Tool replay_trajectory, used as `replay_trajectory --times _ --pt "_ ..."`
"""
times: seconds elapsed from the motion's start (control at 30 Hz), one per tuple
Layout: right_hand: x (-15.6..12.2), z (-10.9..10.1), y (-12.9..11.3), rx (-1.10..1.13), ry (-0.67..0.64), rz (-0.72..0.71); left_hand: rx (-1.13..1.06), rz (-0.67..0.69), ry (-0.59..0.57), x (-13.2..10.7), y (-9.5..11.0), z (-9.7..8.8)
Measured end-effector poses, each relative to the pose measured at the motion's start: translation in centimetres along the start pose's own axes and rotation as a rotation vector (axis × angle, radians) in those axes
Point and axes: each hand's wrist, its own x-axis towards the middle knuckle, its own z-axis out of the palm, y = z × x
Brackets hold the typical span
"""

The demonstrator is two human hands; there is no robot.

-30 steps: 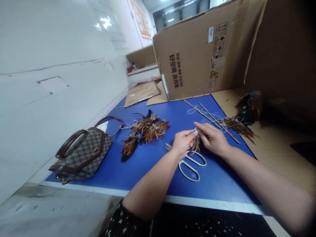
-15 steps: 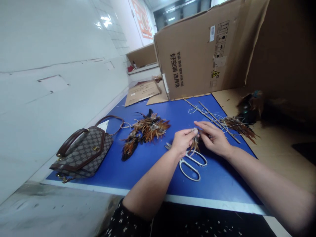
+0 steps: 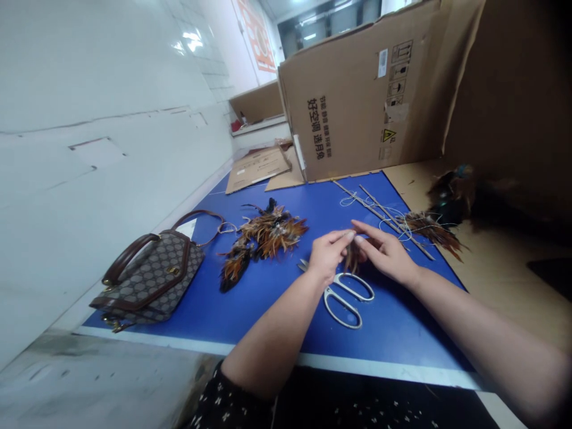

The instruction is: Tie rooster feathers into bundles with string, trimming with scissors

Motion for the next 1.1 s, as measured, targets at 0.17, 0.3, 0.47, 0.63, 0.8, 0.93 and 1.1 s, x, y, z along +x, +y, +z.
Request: replay_trajectory --times 0.17,0.3,0.47,0.63,0.8,0.93,1.1 --pt "0.2 0.6 -0.4 0.157 -0.101 0.098 -0.025 0.211 0.102 0.7 -0.4 -0.2" --pt "0.3 0.5 -1.0 0.231 -0.121 0.101 -0.134 0.157 0.029 0.4 -0.3 0.1" --pt "0.2 0.4 -1.8 0.361 -0.26 0.181 -0.225 -0.059 -0.115 -0.3 0.2 0.5" --pt "0.4 0.5 -1.7 0.457 -0.209 0.213 -0.221 -0.066 -0.168 -0.6 0.5 0.4" --pt "0.5 0.0 -1.3 0.581 -0.19 0.264 -0.197 -0.036 -0.295 -0.5 0.6 0.1" --pt "0.4 -0.6 -0.9 0.632 -0.265 0.336 -0.115 0.093 -0.259 -0.3 0.4 -0.1" --pt "0.4 -0.7 -0.8 0.662 -0.283 0.356 -0.065 0.09 -0.286 -0.3 0.4 -0.1"
